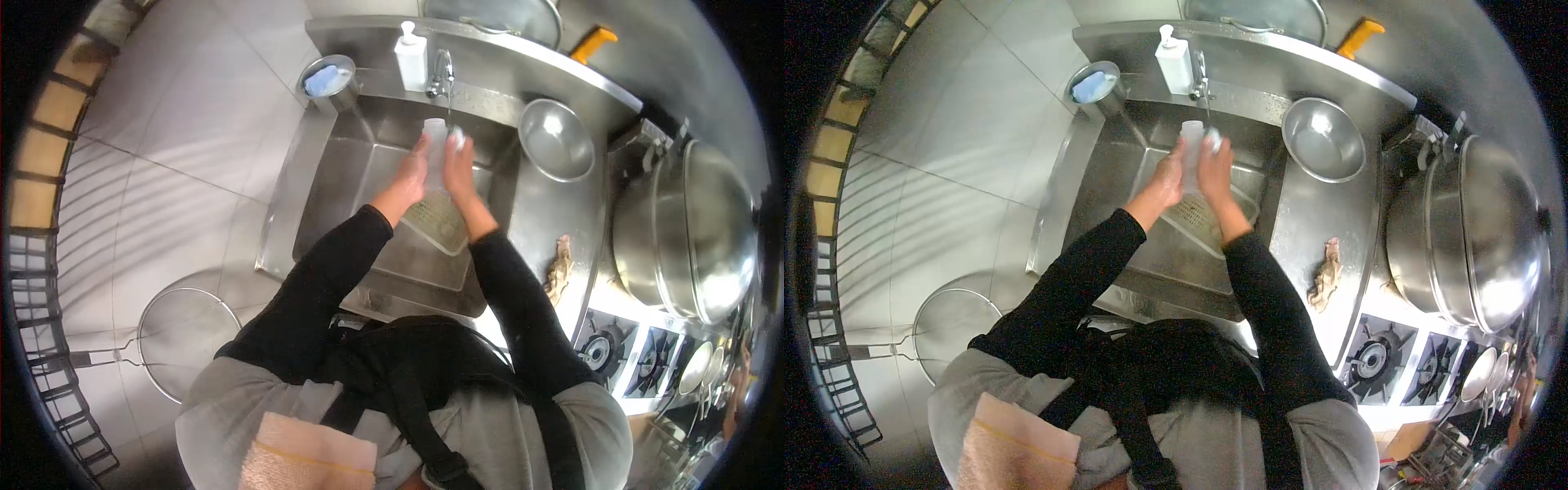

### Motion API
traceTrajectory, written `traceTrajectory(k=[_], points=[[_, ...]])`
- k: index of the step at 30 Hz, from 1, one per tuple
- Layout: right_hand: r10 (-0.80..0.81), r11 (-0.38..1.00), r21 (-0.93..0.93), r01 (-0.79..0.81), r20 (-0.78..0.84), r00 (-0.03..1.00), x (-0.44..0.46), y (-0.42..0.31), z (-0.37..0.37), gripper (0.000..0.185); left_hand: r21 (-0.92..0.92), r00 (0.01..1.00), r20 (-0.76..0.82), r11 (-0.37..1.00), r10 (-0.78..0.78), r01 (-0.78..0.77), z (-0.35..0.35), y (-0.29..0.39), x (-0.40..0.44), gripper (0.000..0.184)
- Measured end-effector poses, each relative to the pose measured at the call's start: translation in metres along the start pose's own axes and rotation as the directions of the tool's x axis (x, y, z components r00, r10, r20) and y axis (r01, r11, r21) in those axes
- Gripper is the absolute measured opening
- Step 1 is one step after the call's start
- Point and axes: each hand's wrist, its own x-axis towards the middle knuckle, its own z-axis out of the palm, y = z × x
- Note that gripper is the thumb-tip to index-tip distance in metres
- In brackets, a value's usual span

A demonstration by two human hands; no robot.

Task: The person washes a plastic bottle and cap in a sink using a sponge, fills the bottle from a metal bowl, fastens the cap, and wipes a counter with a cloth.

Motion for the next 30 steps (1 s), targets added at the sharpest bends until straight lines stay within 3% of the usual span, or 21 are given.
traceTrajectory(k=[2, 4, 5, 6, 8, 9, 10, 11, 12, 14, 15, 17, 18, 19, 20, 22, 23, 24, 26, 28, 30], points=[[0.159, 0.924, 0.34, -0.174, 0.07, 0.985, 0.028, -0.028, -0.015, 0.034, -0.007, 0.985, 0.112, 0.991, 0.133, -0.133, -0.007, -0.02, 0.031, 0.074], [0.073, 0.98, 0.174, -0.093, 0.121, 0.99, 0.023, -0.038, -0.009, 0.038, -0.062, 0.971, 0.191, 0.989, 0.146, -0.136, -0.003, -0.01, 0.019, 0.077], [-0.204, 0.977, 0.058, 0.204, -0.006, 0.979, 0.007, -0.044, -0.007, 0.036, -0.113, 0.964, 0.233, 0.988, 0.127, -0.103, 0.001, 0.004, 0.006, 0.078], [-0.48, 0.877, -0.087, 0.473, -0.098, 0.872, -0.007, -0.051, -0.008, 0.034, -0.117, 0.963, 0.231, 0.986, 0.141, -0.117, -0.003, 0.01, 0.007, 0.078], [-0.511, 0.854, -0.106, 0.508, 0.002, 0.859, -0.017, -0.049, -0.019, 0.031, -0.108, 0.962, 0.259, 0.987, -0.091, 0.122, -0.016, 0.012, 0.008, 0.079], [-0.184, 0.983, -0.016, 0.185, 0.061, 0.981, -0.011, -0.043, -0.021, 0.028, 0.096, 0.992, 0.109, 0.992, 0.069, -0.079, -0.009, 0.003, -0.003, 0.08], [0.162, 0.984, 0.046, -0.17, 0.141, 0.977, -0.003, -0.036, -0.024, 0.029, 0.101, 0.993, 0.105, 0.993, 0.05, -0.061, -0.007, 0.002, -0.003, 0.08], [0.123, 0.951, 0.27, -0.152, 0.123, 0.985, 0.005, -0.026, -0.029, 0.034, 0.049, 0.981, 0.188, 0.997, 0.055, -0.065, -0.006, 0.0, 0.001, 0.082], [0.141, 0.95, 0.261, -0.17, 0.126, 0.982, 0.006, -0.029, -0.03, 0.034, -0.009, 0.96, 0.271, 0.998, 0.069, -0.069, -0.001, -0.003, -0.001, 0.085], [-0.231, 0.96, 0.155, 0.234, -0.036, 0.972, 0.016, -0.049, -0.027, 0.029, -0.108, 0.977, 0.21, 0.994, 0.022, 0.0, 0.006, 0.011, -0.004, 0.072], [-0.352, 0.935, -0.03, 0.355, 0.062, 0.934, 0.012, -0.04, -0.021, 0.034, -0.237, 0.977, 0.212, 0.97, 0.009, 0.043, -0.01, 0.003, 0.031, 0.062], [-0.397, 0.907, -0.101, 0.408, 0.116, 0.911, -0.008, -0.046, -0.025, 0.037, -0.406, 0.959, 0.274, 0.894, -0.077, 0.188, -0.019, 0.018, 0.029, 0.033], [-0.424, 0.876, -0.173, 0.451, 0.171, 0.889, -0.021, -0.048, -0.027, 0.041, -0.414, 0.962, 0.266, 0.894, -0.063, 0.173, -0.025, 0.019, 0.034, 0.033], [-0.428, 0.876, -0.161, 0.455, 0.176, 0.887, -0.035, -0.042, -0.027, 0.041, -0.408, 0.954, 0.3, 0.907, 0.027, 0.103, -0.04, 0.008, 0.047, 0.029], [-0.408, 0.897, -0.093, 0.432, 0.203, 0.89, -0.049, -0.029, -0.028, 0.043, -0.205, 0.928, 0.302, 0.965, 0.22, -0.162, -0.051, -0.006, 0.062, 0.03], [-0.392, 0.912, -0.022, 0.409, 0.244, 0.887, -0.052, -0.011, -0.035, 0.045, 0.271, 0.768, 0.27, 0.72, 0.581, -0.639, -0.062, -0.022, 0.069, 0.034], [-0.332, 0.943, 0.041, 0.331, 0.221, 0.917, -0.051, -0.002, -0.04, 0.043, -0.024, 0.971, 0.083, 0.975, 0.222, -0.221, -0.054, -0.016, 0.07, 0.038], [-0.268, 0.962, 0.104, 0.252, 0.196, 0.943, -0.049, 0.005, -0.042, 0.041, -0.371, 0.974, 0.045, 0.901, -0.222, 0.223, -0.044, -0.005, 0.059, 0.042], [-0.126, 0.985, 0.137, 0.106, 0.145, 0.981, -0.045, 0.015, -0.041, 0.04, -0.325, 0.977, 0.098, 0.922, -0.189, 0.211, -0.046, -0.001, 0.049, 0.041], [0.011, 0.985, 0.168, -0.025, 0.081, 0.997, -0.044, 0.004, -0.037, 0.038, -0.333, 0.981, -0.128, 0.938, -0.149, 0.099, -0.015, 0.013, 0.016, 0.035], [-0.298, 0.954, 0.007, 0.298, 0.043, 0.954, -0.055, -0.042, -0.023, 0.036, -0.437, 0.991, 0.019, 0.891, -0.129, 0.124, -0.015, 0.003, 0.016, 0.035]])
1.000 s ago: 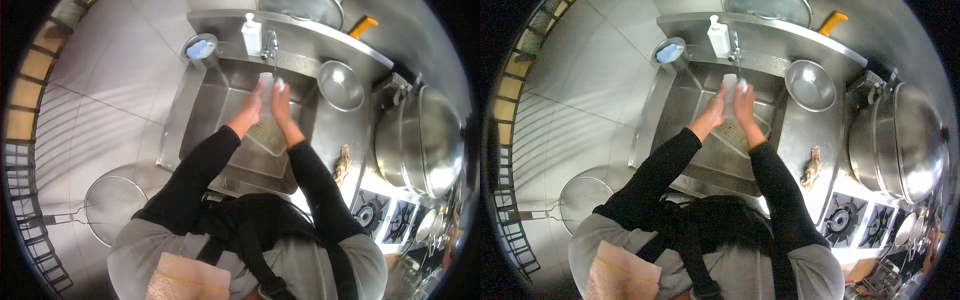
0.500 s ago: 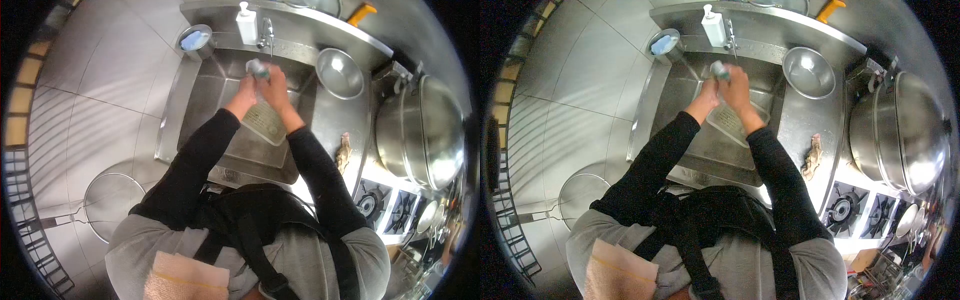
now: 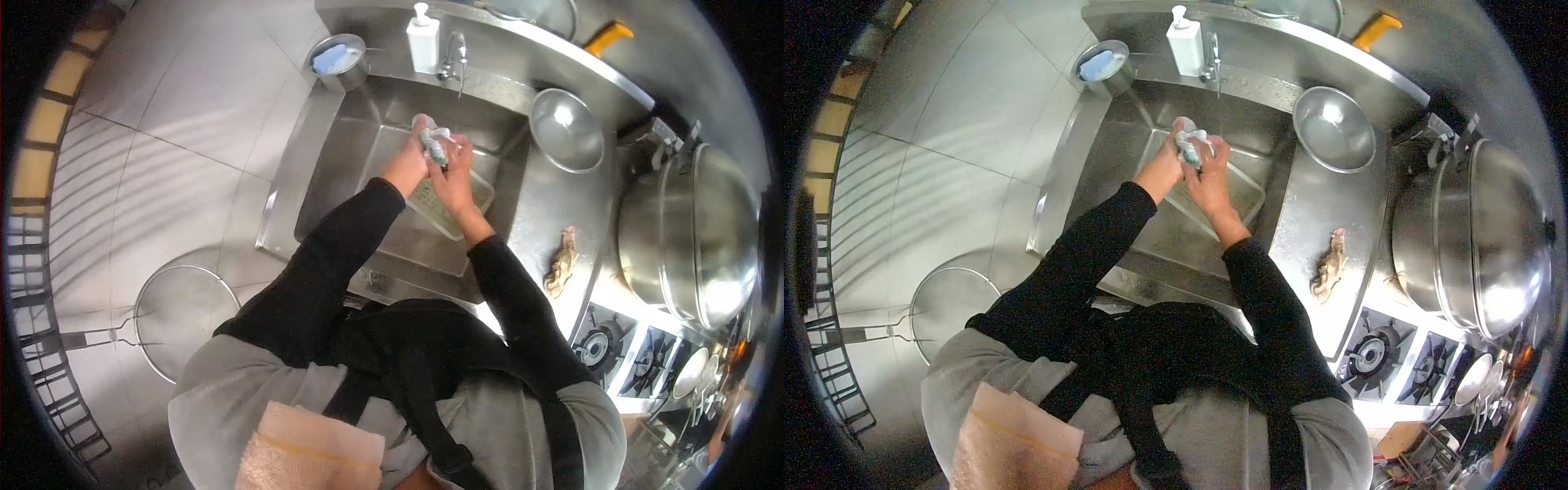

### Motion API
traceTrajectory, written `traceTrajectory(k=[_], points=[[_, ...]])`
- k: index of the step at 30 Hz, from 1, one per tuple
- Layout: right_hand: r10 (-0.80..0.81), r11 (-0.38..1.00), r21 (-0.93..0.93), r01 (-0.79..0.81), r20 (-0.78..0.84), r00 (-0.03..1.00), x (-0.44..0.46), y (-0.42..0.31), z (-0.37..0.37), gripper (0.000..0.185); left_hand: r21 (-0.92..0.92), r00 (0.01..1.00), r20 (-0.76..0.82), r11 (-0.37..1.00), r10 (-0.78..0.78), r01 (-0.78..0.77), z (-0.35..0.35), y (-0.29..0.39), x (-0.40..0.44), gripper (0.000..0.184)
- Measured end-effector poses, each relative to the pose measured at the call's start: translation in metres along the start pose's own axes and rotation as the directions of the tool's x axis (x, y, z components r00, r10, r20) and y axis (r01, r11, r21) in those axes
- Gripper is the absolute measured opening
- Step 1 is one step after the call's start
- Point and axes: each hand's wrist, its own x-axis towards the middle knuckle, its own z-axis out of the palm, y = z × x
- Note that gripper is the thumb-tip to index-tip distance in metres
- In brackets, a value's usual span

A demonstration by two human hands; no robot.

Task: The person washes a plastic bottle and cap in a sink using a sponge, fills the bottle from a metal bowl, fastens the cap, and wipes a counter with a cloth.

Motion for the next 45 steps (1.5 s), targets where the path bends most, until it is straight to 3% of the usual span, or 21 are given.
traceTrajectory(k=[2, 4, 5, 6, 9, 11, 12, 14, 15, 18, 19, 21, 22, 24, 27, 30, 34, 37, 39, 41, 45], points=[[-0.058, 0.996, -0.066, 0.058, 0.011, 0.998, 0.007, 0.032, 0.005, 0.037, -0.098, 0.988, 0.15, 0.994, -0.023, 0.038, -0.012, 0.002, 0.01, 0.035], [0.174, 0.973, 0.119, -0.198, 0.188, 0.967, 0.02, 0.078, 0.001, 0.037, 0.221, 0.947, 0.307, 0.975, -0.092, 0.022, -0.03, 0.009, 0.012, 0.032], [0.42, 0.847, 0.22, -0.484, 0.282, 0.862, 0.038, 0.092, -0.008, 0.033, 0.426, 0.964, 0.257, 0.887, 0.07, -0.178, -0.022, 0.012, -0.023, 0.034], [0.419, 0.847, 0.221, -0.483, 0.28, 0.864, 0.057, 0.094, -0.012, 0.033, 0.426, 0.963, 0.259, 0.886, 0.071, -0.18, -0.017, 0.017, -0.035, 0.034], [0.248, 0.908, 0.325, -0.266, 0.095, 0.964, 0.088, 0.084, -0.022, 0.03, 0.661, 0.943, 0.315, 0.689, 0.105, -0.297, -0.021, 0.019, -0.041, 0.054], [0.018, 0.96, 0.266, -0.091, 0.265, 0.964, 0.096, 0.065, -0.008, 0.037, 0.834, 0.862, 0.453, 0.232, 0.228, -0.5, -0.024, 0.02, -0.021, 0.058], [0.018, 0.961, 0.261, -0.088, 0.261, 0.965, 0.098, 0.054, -0.007, 0.037, 0.831, 0.859, 0.459, 0.233, 0.225, -0.505, -0.018, 0.022, -0.027, 0.058], [0.108, 0.932, -0.36, 0.053, 0.413, 0.905, 0.095, 0.023, -0.013, 0.047, 0.873, 0.825, 0.487, -0.128, 0.288, -0.471, -0.004, 0.025, -0.051, 0.061], [0.36, 0.884, -0.452, -0.12, 0.494, 0.791, 0.103, -0.001, -0.024, 0.054, 0.873, 0.824, 0.486, -0.129, 0.292, -0.47, -0.007, 0.027, -0.047, 0.061], [0.33, 0.944, -0.147, -0.297, 0.346, 0.878, 0.09, 0.049, 0.003, 0.058, 0.863, 0.831, 0.498, -0.24, 0.25, -0.445, -0.028, 0.029, -0.034, 0.065], [0.324, 0.946, -0.141, -0.293, 0.351, 0.878, 0.093, 0.044, -0.009, 0.058, 0.871, 0.836, 0.491, -0.115, 0.246, -0.477, -0.035, 0.036, -0.036, 0.065], [0.148, 0.908, 0.167, -0.383, 0.729, 0.668, 0.097, 0.033, -0.037, 0.051, 0.866, 0.839, 0.479, 0.016, 0.257, -0.499, -0.043, 0.055, -0.034, 0.065], [0.146, 0.906, 0.166, -0.389, 0.741, 0.656, 0.092, 0.029, -0.038, 0.051, 0.876, 0.869, 0.48, -0.008, 0.117, -0.482, -0.045, 0.065, -0.032, 0.065], [-0.039, 0.995, 0.093, -0.029, 0.658, 0.752, 0.081, 0.025, -0.041, 0.044, 0.885, 0.885, 0.464, -0.03, -0.034, -0.465, -0.044, 0.066, -0.042, 0.064], [0.126, 0.99, -0.019, -0.138, 0.541, 0.831, 0.079, 0.019, -0.033, 0.037, 0.893, 0.893, 0.449, 0.0, -0.027, -0.449, -0.021, 0.056, -0.071, 0.066], [0.06, 0.994, -0.105, -0.008, 0.509, 0.858, 0.081, 0.035, -0.026, 0.038, 0.848, 0.832, 0.518, -0.244, 0.197, -0.471, -0.02, 0.049, -0.065, 0.068], [0.128, 0.975, 0.077, -0.207, 0.567, 0.813, 0.065, 0.034, -0.029, 0.042, 0.822, 0.831, 0.524, -0.367, 0.187, -0.435, -0.032, 0.052, -0.064, 0.074], [-0.095, 0.991, 0.125, 0.042, 0.448, 0.889, 0.054, 0.021, -0.031, 0.043, 0.776, 0.837, 0.533, -0.47, 0.128, -0.422, -0.021, 0.056, -0.068, 0.075], [0.265, 0.9, 0.206, -0.384, 0.441, 0.858, 0.063, 0.016, -0.025, 0.046, 0.747, 0.829, 0.545, -0.523, 0.126, -0.411, -0.011, 0.052, -0.072, 0.077], [0.378, 0.846, 0.23, -0.482, 0.379, 0.845, 0.069, 0.006, -0.018, 0.046, 0.655, 0.665, 0.699, -0.607, 0.262, -0.45, -0.006, 0.045, -0.079, 0.074], [0.462, 0.801, 0.212, -0.56, 0.375, 0.804, 0.068, 0.017, -0.018, 0.041, 0.604, 0.627, 0.733, -0.677, 0.264, -0.42, 0.003, 0.05, -0.089, 0.067]])
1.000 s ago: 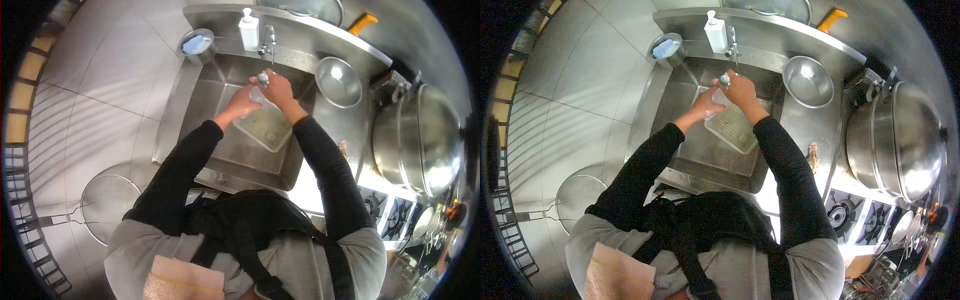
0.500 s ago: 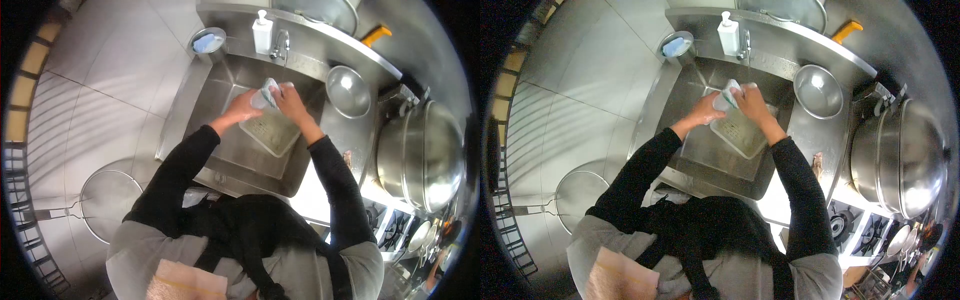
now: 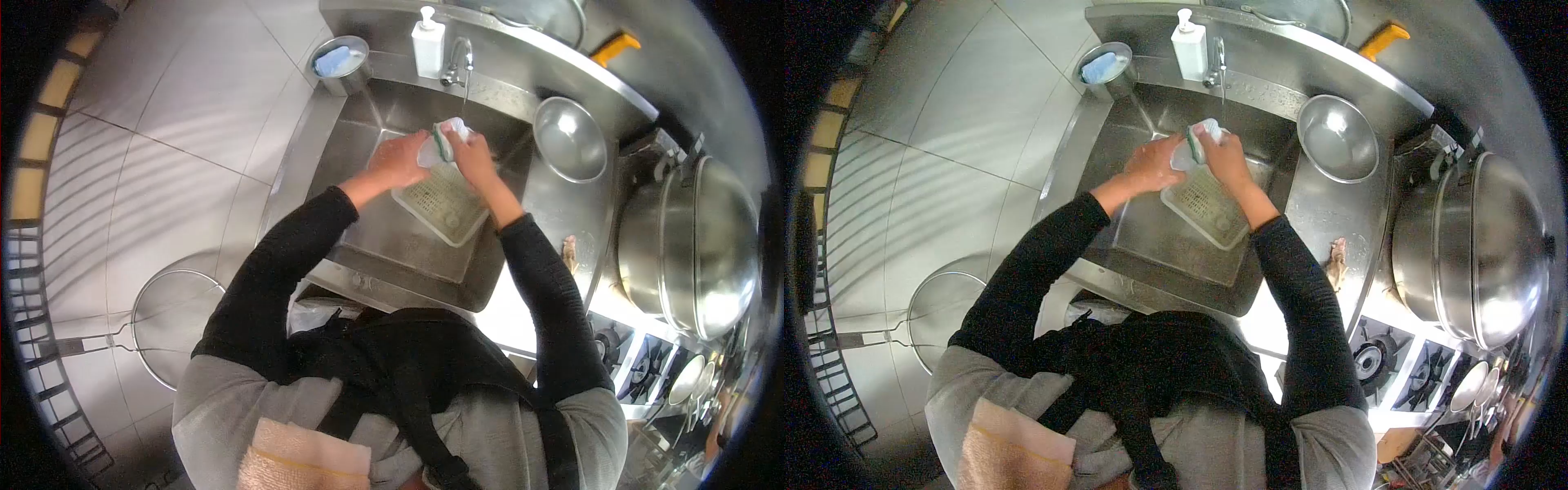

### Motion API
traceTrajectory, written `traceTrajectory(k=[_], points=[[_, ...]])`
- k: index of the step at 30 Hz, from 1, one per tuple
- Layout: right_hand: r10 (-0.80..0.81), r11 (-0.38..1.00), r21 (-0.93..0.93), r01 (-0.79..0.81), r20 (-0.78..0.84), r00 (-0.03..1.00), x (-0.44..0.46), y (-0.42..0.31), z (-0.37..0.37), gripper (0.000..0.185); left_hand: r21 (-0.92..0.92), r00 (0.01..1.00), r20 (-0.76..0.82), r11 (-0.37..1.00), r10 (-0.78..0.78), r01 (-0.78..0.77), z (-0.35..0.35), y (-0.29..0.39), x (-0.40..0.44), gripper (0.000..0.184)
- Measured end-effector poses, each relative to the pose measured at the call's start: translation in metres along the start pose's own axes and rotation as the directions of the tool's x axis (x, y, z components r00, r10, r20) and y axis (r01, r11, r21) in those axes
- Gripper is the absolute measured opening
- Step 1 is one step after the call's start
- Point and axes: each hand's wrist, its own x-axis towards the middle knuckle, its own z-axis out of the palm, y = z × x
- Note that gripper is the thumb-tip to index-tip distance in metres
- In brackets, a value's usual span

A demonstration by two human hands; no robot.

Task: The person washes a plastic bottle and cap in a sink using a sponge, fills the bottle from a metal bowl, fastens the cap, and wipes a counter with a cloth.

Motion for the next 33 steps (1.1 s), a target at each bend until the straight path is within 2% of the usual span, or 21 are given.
traceTrajectory(k=[2, 3, 5, 7, 9, 10, 11, 13, 15, 17, 19, 20, 22, 24, 25, 26, 28, 29, 30, 31, 33], points=[[-0.165, 0.985, -0.032, 0.172, 0.156, 0.974, -0.018, 0.001, -0.016, 0.039, -0.435, 0.866, 0.493, 0.887, 0.09, 0.155, -0.019, -0.019, 0.009, 0.06], [-0.318, 0.938, -0.033, 0.344, 0.311, 0.896, -0.025, 0.0, -0.02, 0.037, -0.434, 0.869, 0.489, 0.886, 0.077, 0.166, -0.03, -0.025, 0.012, 0.06], [-0.474, 0.835, -0.125, 0.536, 0.329, 0.816, -0.031, 0.006, -0.019, 0.037, -0.526, 0.495, 0.838, 0.583, 0.231, 0.619, -0.045, -0.033, 0.01, 0.057], [-0.62, 0.677, -0.222, 0.702, 0.343, 0.706, -0.033, 0.016, -0.015, 0.036, -0.519, 0.534, 0.824, 0.633, 0.191, 0.575, -0.03, -0.027, 0.004, 0.054], [-0.066, 0.99, -0.123, 0.075, 0.071, 0.995, -0.032, 0.032, -0.002, 0.048, -0.154, 0.937, 0.33, 0.986, 0.116, -0.068, -0.01, -0.01, 0.0, 0.062], [0.156, 0.988, 0.008, -0.156, -0.097, 0.983, -0.033, 0.02, 0.011, 0.049, 0.045, 0.938, 0.347, 0.999, 0.004, -0.021, -0.009, 0.005, -0.001, 0.068], [0.162, 0.987, 0.006, -0.162, -0.103, 0.981, -0.027, 0.013, 0.011, 0.049, 0.039, 0.936, 0.352, 0.999, 0.009, -0.024, -0.004, 0.005, -0.003, 0.068], [0.558, 0.83, 0.057, -0.555, -0.049, 0.829, -0.011, 0.006, 0.013, 0.05, 0.173, 0.976, 0.195, 0.977, 0.092, -0.127, 0.004, 0.001, -0.012, 0.06], [0.489, 0.844, 0.238, -0.48, 0.022, 0.872, -0.02, 0.007, 0.003, 0.048, -0.04, 0.963, 0.254, 0.996, 0.088, -0.081, -0.003, -0.007, -0.003, 0.057], [-0.054, 0.998, 0.05, 0.045, 0.194, 0.979, -0.027, 0.009, -0.011, 0.044, -0.242, 0.956, 0.286, 0.97, 0.067, 0.004, -0.018, -0.024, 0.008, 0.054], [-0.144, 0.986, 0.121, 0.116, 0.252, 0.957, -0.039, -0.006, -0.008, 0.041, -0.45, 0.523, 0.84, 0.725, 0.146, 0.521, -0.027, -0.039, 0.01, 0.057], [-0.075, 0.997, 0.028, 0.071, 0.227, 0.971, -0.037, -0.008, -0.005, 0.041, -0.45, 0.527, 0.838, 0.729, 0.144, 0.516, -0.024, -0.037, 0.009, 0.057], [0.007, 0.998, -0.07, 0.006, 0.179, 0.984, -0.038, -0.008, -0.001, 0.041, 0.01, 0.941, 0.338, 1.0, 0.001, -0.005, -0.006, -0.019, -0.001, 0.055], [0.514, 0.8, 0.333, -0.499, 0.049, 0.856, -0.025, -0.007, 0.011, 0.043, 0.108, 0.957, 0.289, 0.992, 0.027, -0.061, 0.012, -0.017, -0.001, 0.064], [0.511, 0.803, 0.334, -0.493, 0.038, 0.859, -0.022, 0.004, 0.006, 0.043, 0.218, 0.971, 0.236, 0.971, 0.046, -0.099, 0.015, -0.017, 0.001, 0.072], [0.412, 0.869, 0.254, -0.424, 0.101, 0.906, -0.02, 0.017, 0.001, 0.041, 0.215, 0.971, 0.234, 0.971, 0.051, -0.103, 0.016, -0.021, 0.004, 0.072], [0.314, 0.922, 0.173, -0.346, 0.186, 0.931, -0.023, 0.031, -0.01, 0.039, -0.256, 0.908, 0.381, 0.963, 0.176, -0.08, 0.009, -0.036, 0.008, 0.069], [-0.263, 0.942, -0.158, 0.296, 0.201, 0.944, -0.028, 0.034, -0.016, 0.038, -0.253, 0.913, 0.373, 0.965, 0.164, -0.07, 0.005, -0.043, 0.014, 0.069], [-0.699, 0.471, -0.387, 0.793, 0.385, 0.603, -0.029, 0.035, -0.016, 0.037, -0.352, 0.723, 0.671, 0.929, 0.163, 0.117, -0.001, -0.048, 0.022, 0.07], [-0.697, 0.472, -0.379, 0.796, 0.392, 0.6, -0.029, 0.048, -0.012, 0.037, -0.375, 0.432, 0.876, 0.867, 0.216, 0.327, -0.002, -0.049, 0.023, 0.07], [-0.648, 0.616, -0.337, 0.712, 0.296, 0.701, -0.029, 0.07, -0.006, 0.034, -0.345, 0.539, 0.814, 0.927, 0.219, 0.145, -0.002, -0.034, 0.021, 0.067]])
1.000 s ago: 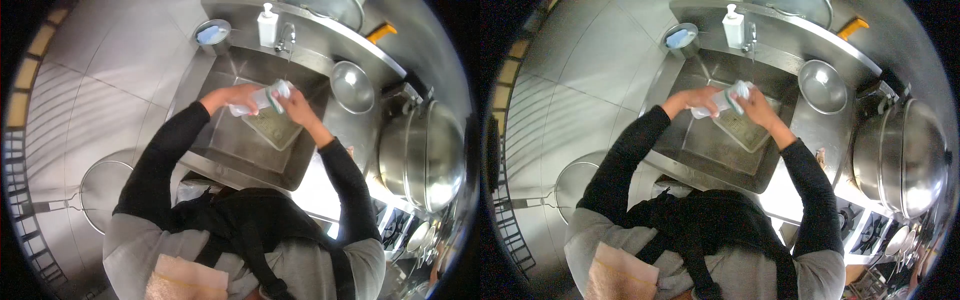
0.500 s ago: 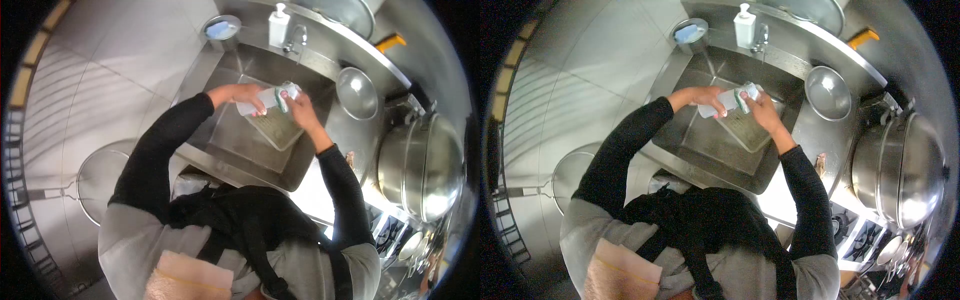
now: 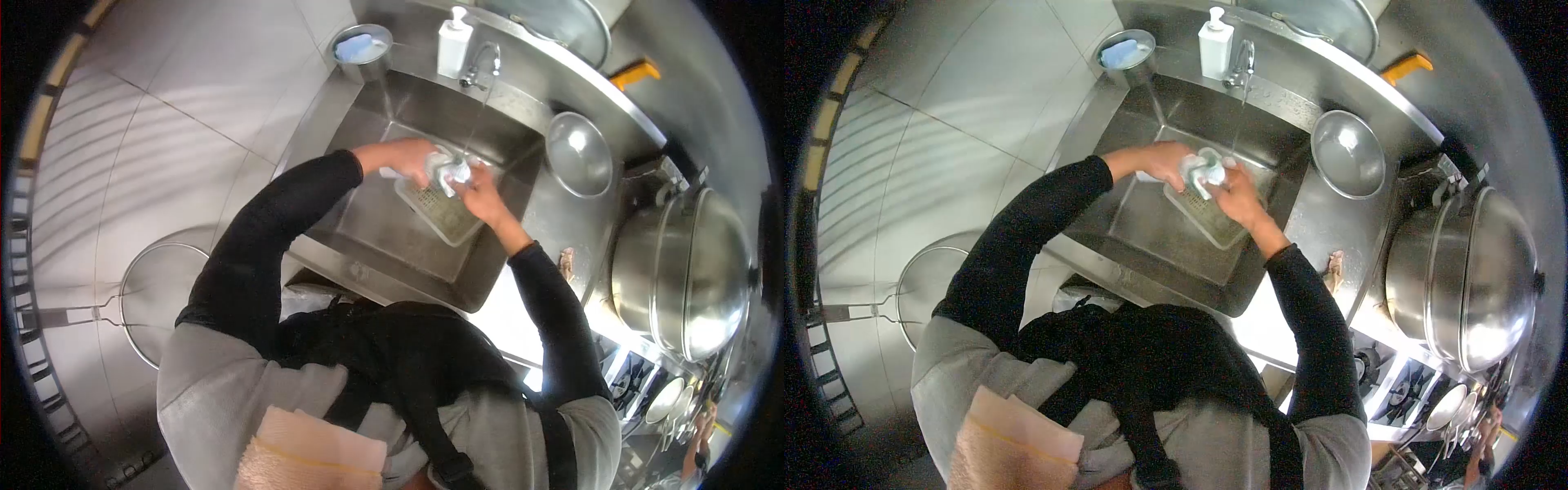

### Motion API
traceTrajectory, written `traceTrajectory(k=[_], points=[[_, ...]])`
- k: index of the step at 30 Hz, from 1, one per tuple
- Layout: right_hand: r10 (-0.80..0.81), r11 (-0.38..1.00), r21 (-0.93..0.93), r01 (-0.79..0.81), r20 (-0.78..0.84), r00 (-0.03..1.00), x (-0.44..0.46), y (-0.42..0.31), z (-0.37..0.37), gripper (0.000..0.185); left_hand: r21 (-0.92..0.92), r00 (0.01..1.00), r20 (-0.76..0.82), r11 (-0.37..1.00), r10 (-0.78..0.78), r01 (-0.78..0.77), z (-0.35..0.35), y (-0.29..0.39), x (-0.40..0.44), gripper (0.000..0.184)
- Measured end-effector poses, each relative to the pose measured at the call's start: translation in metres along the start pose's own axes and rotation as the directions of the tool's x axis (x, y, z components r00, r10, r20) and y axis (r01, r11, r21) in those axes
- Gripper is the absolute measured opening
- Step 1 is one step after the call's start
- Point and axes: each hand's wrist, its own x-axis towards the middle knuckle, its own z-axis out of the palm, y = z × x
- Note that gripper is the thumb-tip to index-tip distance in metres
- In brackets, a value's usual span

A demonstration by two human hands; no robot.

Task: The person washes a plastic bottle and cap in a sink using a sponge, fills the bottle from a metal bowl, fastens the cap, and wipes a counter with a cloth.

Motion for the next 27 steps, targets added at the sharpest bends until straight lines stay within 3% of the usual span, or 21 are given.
traceTrajectory(k=[1, 2, 3, 4, 5, 6, 8, 9, 10, 11, 12, 14, 15, 17, 20, 21, 22, 23, 24, 26, 27], points=[[0.008, 1.0, -0.004, -0.008, -0.005, 1.0, 0.003, -0.004, -0.001, 0.034, 0.255, 0.962, -0.27, 0.96, -0.043, 0.115, 0.01, 0.016, -0.002, 0.066], [0.577, 0.697, 0.391, -0.601, 0.193, 0.794, 0.005, -0.007, -0.001, 0.031, 0.448, 0.854, -0.521, 0.849, -0.006, 0.279, 0.016, 0.029, -0.003, 0.064], [0.771, -0.021, 0.518, -0.855, 0.553, 0.315, 0.009, -0.01, -0.006, 0.028, 0.452, 0.858, -0.514, 0.85, 0.001, 0.27, 0.02, 0.024, 0.003, 0.064], [0.776, -0.026, 0.519, -0.854, 0.549, 0.31, 0.009, -0.011, -0.011, 0.028, 0.55, 0.812, -0.566, 0.8, 0.144, 0.241, 0.027, 0.012, 0.009, 0.062], [0.689, -0.153, 0.54, -0.828, 0.659, 0.302, 0.01, -0.013, -0.016, 0.025, 0.641, 0.75, -0.595, 0.733, 0.287, 0.227, 0.029, 0.001, 0.014, 0.06], [0.582, -0.279, 0.539, -0.795, 0.753, 0.306, 0.014, -0.017, -0.02, 0.022, 0.643, 0.752, -0.592, 0.732, 0.289, 0.225, 0.026, 0.001, 0.013, 0.06], [0.658, -0.215, 0.595, -0.775, 0.675, 0.335, 0.011, -0.032, -0.026, 0.023, 0.555, 0.83, -0.51, 0.824, 0.225, 0.117, 0.017, 0.001, 0.007, 0.059], [0.617, 0.282, 0.522, -0.805, 0.544, 0.569, 0.003, -0.027, -0.03, 0.024, 0.55, 0.829, -0.515, 0.826, 0.218, 0.124, 0.007, -0.005, 0.006, 0.059], [0.452, 0.709, 0.336, -0.62, 0.458, 0.765, 0.002, -0.033, -0.034, 0.025, 0.352, 0.958, -0.276, 0.936, 0.076, 0.027, -0.005, -0.012, 0.006, 0.06], [0.455, 0.768, 0.219, -0.602, 0.475, 0.753, 0.004, -0.036, -0.04, 0.025, 0.114, 1.0, 0.016, 0.993, 0.0, -0.002, -0.01, -0.017, 0.006, 0.06], [0.453, 0.767, 0.219, -0.603, 0.48, 0.751, 0.0, -0.033, -0.034, 0.025, 0.109, 1.0, 0.014, 0.994, -0.002, 0.0, -0.005, -0.008, 0.001, 0.06], [0.57, 0.643, 0.401, -0.653, 0.319, 0.757, -0.004, -0.024, -0.014, 0.028, 0.365, 0.922, -0.387, 0.919, 0.001, 0.152, 0.005, 0.018, -0.007, 0.062], [0.577, 0.636, 0.404, -0.657, 0.316, 0.753, -0.003, -0.028, -0.011, 0.028, 0.368, 0.926, -0.376, 0.918, 0.002, 0.147, 0.017, 0.015, -0.003, 0.062], [0.805, 0.159, 0.573, -0.804, 0.396, 0.441, 0.01, -0.034, -0.011, 0.029, 0.581, 0.726, -0.64, 0.777, 0.252, 0.243, 0.033, 0.0, 0.012, 0.063], [0.861, 0.134, 0.63, -0.765, 0.308, 0.405, 0.017, -0.04, -0.004, 0.032, 0.487, 0.676, -0.703, 0.843, 0.222, 0.229, 0.041, -0.003, 0.011, 0.058], [0.861, 0.133, 0.629, -0.766, 0.31, 0.404, 0.011, -0.035, -0.006, 0.032, 0.485, 0.677, -0.703, 0.844, 0.22, 0.229, 0.034, -0.003, 0.005, 0.058], [0.702, 0.527, 0.517, -0.675, 0.183, 0.688, 0.001, -0.029, -0.01, 0.032, 0.252, 0.869, -0.491, 0.966, 0.069, 0.065, 0.018, -0.003, -0.003, 0.057], [0.422, 0.832, 0.344, -0.435, 0.116, 0.899, -0.002, -0.021, -0.01, 0.033, -0.046, 0.979, -0.203, 0.999, 0.005, -0.015, 0.005, -0.002, -0.011, 0.057], [0.416, 0.832, 0.347, -0.433, 0.127, 0.9, -0.002, -0.023, -0.007, 0.033, -0.054, 0.978, -0.21, 0.998, -0.003, -0.009, 0.006, -0.01, -0.01, 0.057], [0.535, 0.669, 0.449, -0.592, 0.262, 0.803, -0.005, -0.026, -0.004, 0.032, 0.064, 0.983, -0.18, 0.997, -0.039, 0.052, 0.014, -0.023, -0.003, 0.06], [0.536, 0.671, 0.45, -0.589, 0.255, 0.805, 0.001, -0.023, -0.002, 0.032, 0.071, 0.983, -0.179, 0.996, -0.037, 0.05, 0.016, -0.016, -0.003, 0.06]])
